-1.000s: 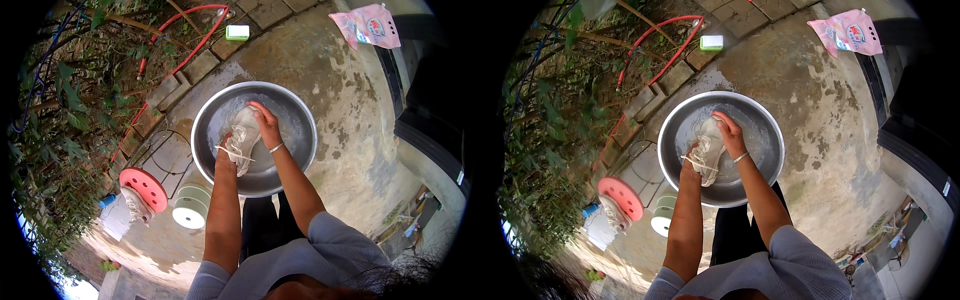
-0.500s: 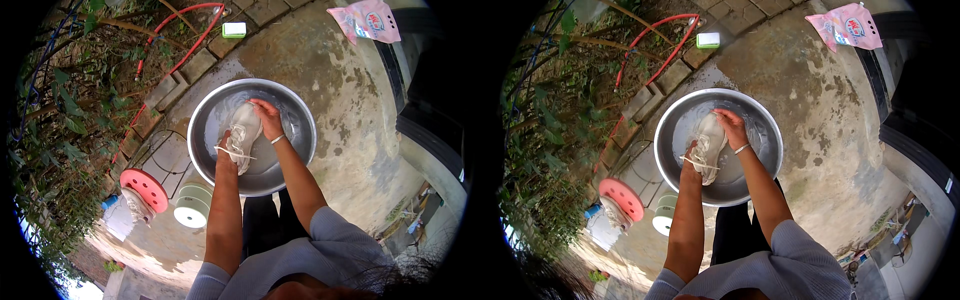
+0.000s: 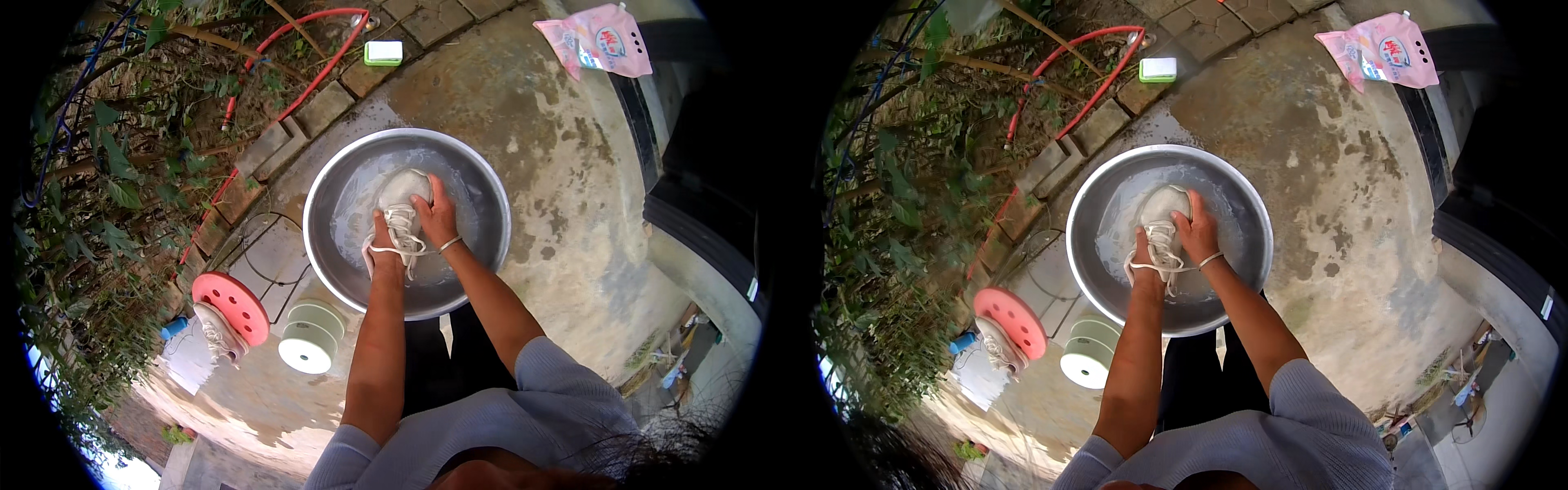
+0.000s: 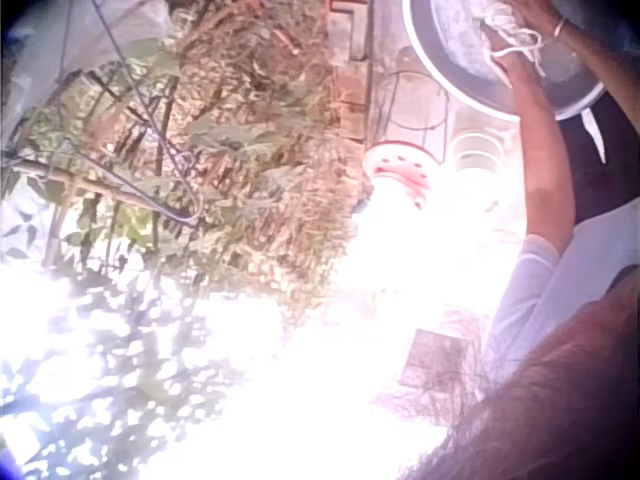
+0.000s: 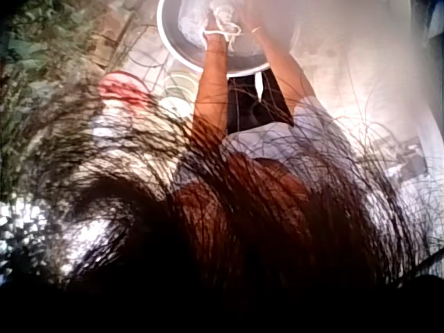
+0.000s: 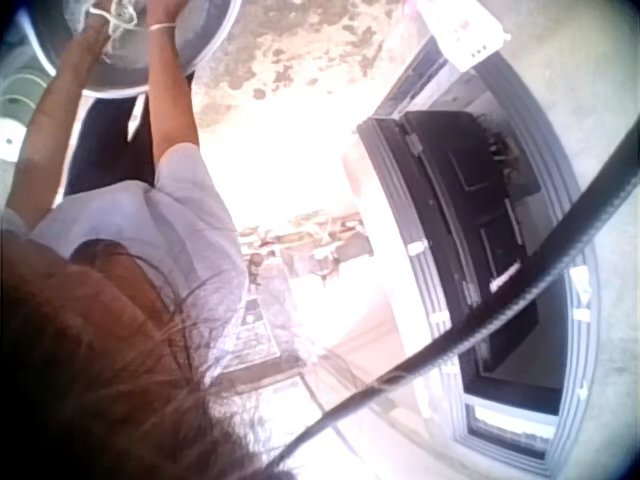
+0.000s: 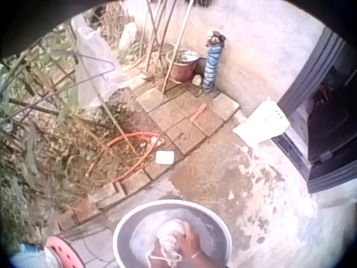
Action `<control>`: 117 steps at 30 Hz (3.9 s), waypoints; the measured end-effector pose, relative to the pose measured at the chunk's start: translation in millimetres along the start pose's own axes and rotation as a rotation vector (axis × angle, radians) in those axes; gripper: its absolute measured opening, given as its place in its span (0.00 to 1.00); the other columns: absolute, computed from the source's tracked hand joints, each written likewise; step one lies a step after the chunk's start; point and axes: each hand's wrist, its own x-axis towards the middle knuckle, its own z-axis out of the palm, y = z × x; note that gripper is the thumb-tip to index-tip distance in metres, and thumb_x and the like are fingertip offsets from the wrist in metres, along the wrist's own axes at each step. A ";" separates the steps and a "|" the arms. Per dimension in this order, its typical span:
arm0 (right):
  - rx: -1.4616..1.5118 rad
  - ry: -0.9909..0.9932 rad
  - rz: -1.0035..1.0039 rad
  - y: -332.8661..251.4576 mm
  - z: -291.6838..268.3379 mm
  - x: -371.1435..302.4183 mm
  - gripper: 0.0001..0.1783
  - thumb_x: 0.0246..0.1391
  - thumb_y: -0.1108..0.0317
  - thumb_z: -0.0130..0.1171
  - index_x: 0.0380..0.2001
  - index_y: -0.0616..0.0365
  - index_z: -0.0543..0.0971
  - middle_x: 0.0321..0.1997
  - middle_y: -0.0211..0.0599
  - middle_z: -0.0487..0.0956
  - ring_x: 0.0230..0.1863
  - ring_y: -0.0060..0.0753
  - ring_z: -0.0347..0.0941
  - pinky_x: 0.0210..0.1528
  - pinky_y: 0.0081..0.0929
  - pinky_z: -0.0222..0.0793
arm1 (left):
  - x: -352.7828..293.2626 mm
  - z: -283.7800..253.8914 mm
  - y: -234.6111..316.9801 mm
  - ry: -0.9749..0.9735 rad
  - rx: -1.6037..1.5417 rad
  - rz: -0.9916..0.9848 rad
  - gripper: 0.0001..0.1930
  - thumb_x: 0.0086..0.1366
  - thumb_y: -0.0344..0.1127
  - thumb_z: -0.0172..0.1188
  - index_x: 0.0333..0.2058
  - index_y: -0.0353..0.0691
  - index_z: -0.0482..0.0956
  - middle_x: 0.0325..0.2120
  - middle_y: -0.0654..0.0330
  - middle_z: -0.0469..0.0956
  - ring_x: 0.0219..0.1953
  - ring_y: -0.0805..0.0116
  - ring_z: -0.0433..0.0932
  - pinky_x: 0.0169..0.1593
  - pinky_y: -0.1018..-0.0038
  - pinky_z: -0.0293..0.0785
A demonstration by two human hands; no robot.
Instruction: The person unties the laces of a white sneaker and washes it by hand in a metal basin filled with water. They scrub the shoe's surface and laces thoroughly using their hands.
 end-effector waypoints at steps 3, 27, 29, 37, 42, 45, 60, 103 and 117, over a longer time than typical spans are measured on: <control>-0.222 0.008 0.026 6.5 3.2 16.5 0.24 0.51 0.59 0.62 0.48 0.57 0.69 0.32 0.55 0.77 0.33 0.61 0.73 0.32 0.42 0.69 | -9.9 5.7 0.0 0.023 0.013 0.018 0.31 0.65 0.58 0.49 0.51 0.33 0.71 0.42 0.55 0.77 0.43 0.61 0.75 0.47 0.70 0.72; -0.088 0.054 0.190 -20.3 2.5 -2.0 0.24 0.40 0.59 0.67 0.38 0.64 0.75 0.38 0.57 0.78 0.42 0.58 0.74 0.44 0.42 0.70 | -4.1 -2.1 -9.5 0.018 0.087 0.120 0.28 0.65 0.54 0.53 0.47 0.31 0.74 0.39 0.56 0.78 0.38 0.64 0.77 0.42 0.74 0.74; 0.016 -0.044 0.129 -10.4 -9.7 0.4 0.22 0.41 0.61 0.65 0.38 0.64 0.75 0.37 0.56 0.78 0.42 0.58 0.74 0.44 0.41 0.70 | -27.6 15.7 1.3 0.062 0.111 0.100 0.26 0.65 0.52 0.53 0.48 0.32 0.73 0.39 0.55 0.78 0.38 0.63 0.77 0.41 0.72 0.75; -0.091 -0.055 -0.142 28.4 -35.2 -37.1 0.21 0.43 0.75 0.53 0.44 0.65 0.70 0.38 0.51 0.75 0.42 0.55 0.72 0.46 0.41 0.69 | -32.0 23.7 -8.4 0.102 0.150 0.189 0.33 0.64 0.57 0.52 0.51 0.27 0.70 0.45 0.51 0.76 0.44 0.61 0.76 0.47 0.71 0.72; 0.238 0.386 0.335 29.5 -19.0 -56.3 0.13 0.51 0.71 0.54 0.40 0.63 0.72 0.36 0.43 0.75 0.39 0.44 0.73 0.44 0.37 0.69 | -38.9 25.9 -17.6 0.167 0.208 0.287 0.34 0.64 0.57 0.52 0.52 0.26 0.70 0.45 0.50 0.76 0.43 0.61 0.76 0.46 0.69 0.72; 1.262 0.380 1.006 45.2 18.0 -55.9 0.13 0.61 0.61 0.51 0.35 0.62 0.75 0.31 0.29 0.75 0.34 0.24 0.71 0.37 0.28 0.69 | -2.0 0.6 -38.4 0.092 0.070 0.279 0.34 0.64 0.58 0.51 0.52 0.28 0.69 0.47 0.52 0.74 0.44 0.62 0.75 0.47 0.72 0.71; -0.861 -0.426 -0.761 -49.3 -54.2 13.3 0.20 0.50 0.67 0.54 0.49 0.42 0.74 0.59 0.34 0.68 0.63 0.44 0.58 0.56 0.55 0.55 | -60.2 -8.6 -15.9 -0.407 -0.058 0.219 0.22 0.66 0.40 0.53 0.52 0.28 0.68 0.45 0.51 0.74 0.47 0.61 0.74 0.51 0.69 0.70; -0.733 -0.296 -0.636 -27.6 45.6 17.8 0.30 0.40 0.47 0.65 0.50 0.37 0.73 0.54 0.36 0.65 0.53 0.48 0.59 0.53 0.48 0.54 | -31.8 10.3 -34.1 0.627 1.113 0.711 0.14 0.61 0.39 0.54 0.39 0.33 0.69 0.33 0.44 0.70 0.37 0.43 0.70 0.38 0.52 0.67; -0.589 -0.246 -0.622 -22.1 45.9 25.7 0.23 0.50 0.63 0.55 0.52 0.52 0.70 0.54 0.44 0.68 0.50 0.54 0.64 0.51 0.46 0.64 | -4.5 -11.8 -33.9 0.685 1.042 0.861 0.25 0.61 0.56 0.53 0.24 0.35 0.72 0.22 0.45 0.73 0.26 0.44 0.73 0.30 0.53 0.68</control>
